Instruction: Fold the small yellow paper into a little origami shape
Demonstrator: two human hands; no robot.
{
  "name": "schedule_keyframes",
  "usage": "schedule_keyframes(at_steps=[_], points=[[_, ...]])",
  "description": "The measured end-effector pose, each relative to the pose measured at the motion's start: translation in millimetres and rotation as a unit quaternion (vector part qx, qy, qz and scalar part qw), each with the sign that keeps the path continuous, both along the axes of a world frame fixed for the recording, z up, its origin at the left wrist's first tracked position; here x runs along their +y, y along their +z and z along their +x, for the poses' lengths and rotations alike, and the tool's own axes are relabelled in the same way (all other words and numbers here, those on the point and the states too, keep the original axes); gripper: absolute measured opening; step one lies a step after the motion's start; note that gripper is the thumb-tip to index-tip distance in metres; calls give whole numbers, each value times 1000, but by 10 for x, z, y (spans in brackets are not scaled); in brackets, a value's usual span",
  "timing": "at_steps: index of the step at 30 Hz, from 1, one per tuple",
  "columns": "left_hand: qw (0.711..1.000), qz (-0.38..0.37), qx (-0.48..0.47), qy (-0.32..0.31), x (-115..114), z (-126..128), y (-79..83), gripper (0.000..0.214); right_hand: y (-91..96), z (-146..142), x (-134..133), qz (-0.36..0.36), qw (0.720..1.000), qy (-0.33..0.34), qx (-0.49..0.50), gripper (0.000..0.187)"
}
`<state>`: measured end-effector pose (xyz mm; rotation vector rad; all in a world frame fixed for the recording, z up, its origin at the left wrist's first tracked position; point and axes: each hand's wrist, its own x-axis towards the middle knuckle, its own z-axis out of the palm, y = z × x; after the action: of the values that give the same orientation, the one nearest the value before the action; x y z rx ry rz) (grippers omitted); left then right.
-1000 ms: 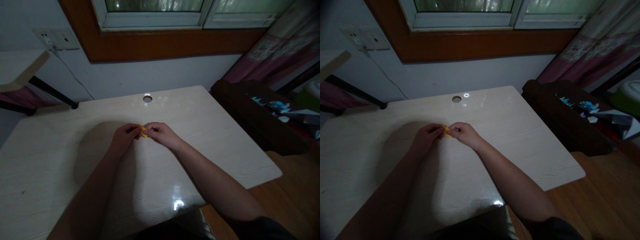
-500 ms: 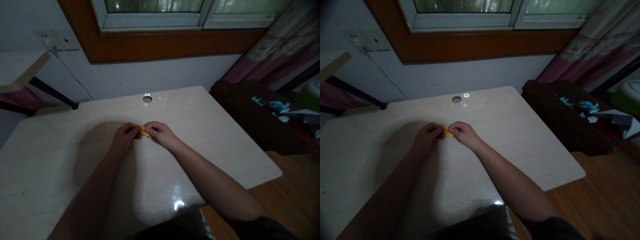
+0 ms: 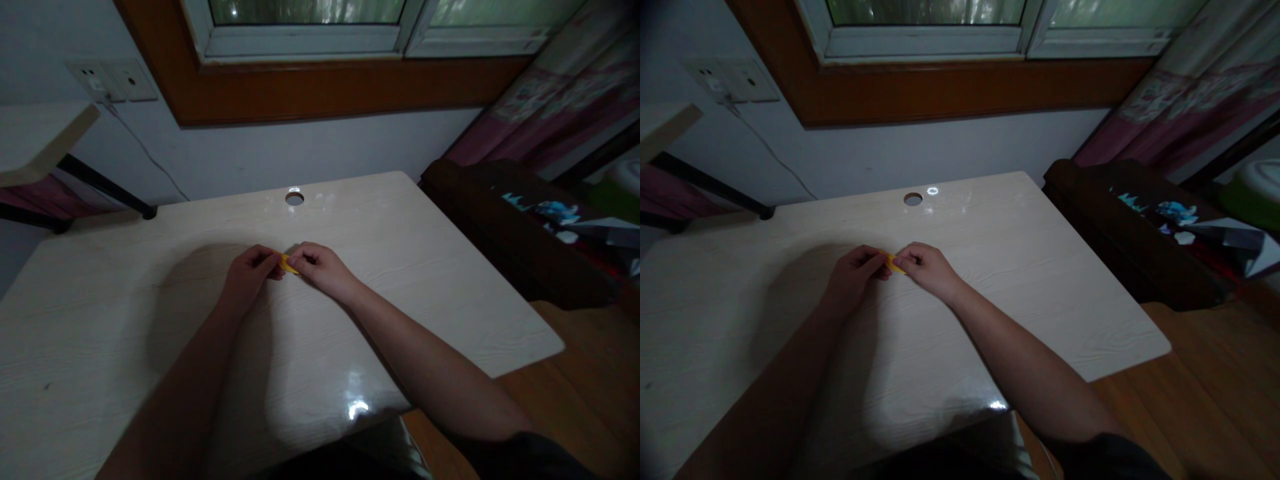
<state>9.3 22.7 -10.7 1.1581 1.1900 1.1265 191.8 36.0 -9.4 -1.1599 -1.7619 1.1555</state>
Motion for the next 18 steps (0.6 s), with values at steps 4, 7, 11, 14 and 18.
schedule_keyframes(at_steps=[4, 7, 11, 14, 18], points=[[1000, 5, -4, 30, -10, 8, -2, 27, 3, -15, -7, -11, 1000, -1, 11, 32], [999, 5, -13, 38, -10, 8, -15, 27, -15, -28, -8, -20, 1000, -3, 24, 33], [1000, 10, -14, 24, -16, 2, -13, 26, -32, -31, -7, -3, 1000, -6, 18, 30], [1000, 18, -5, 20, -26, 3, 11, 25, -23, -28, -8, -21, 999, 0, 35, 29], [1000, 25, 3, 16, -28, 5, 22, 25, -3, -25, -9, -67, 995, 7, 79, 27]])
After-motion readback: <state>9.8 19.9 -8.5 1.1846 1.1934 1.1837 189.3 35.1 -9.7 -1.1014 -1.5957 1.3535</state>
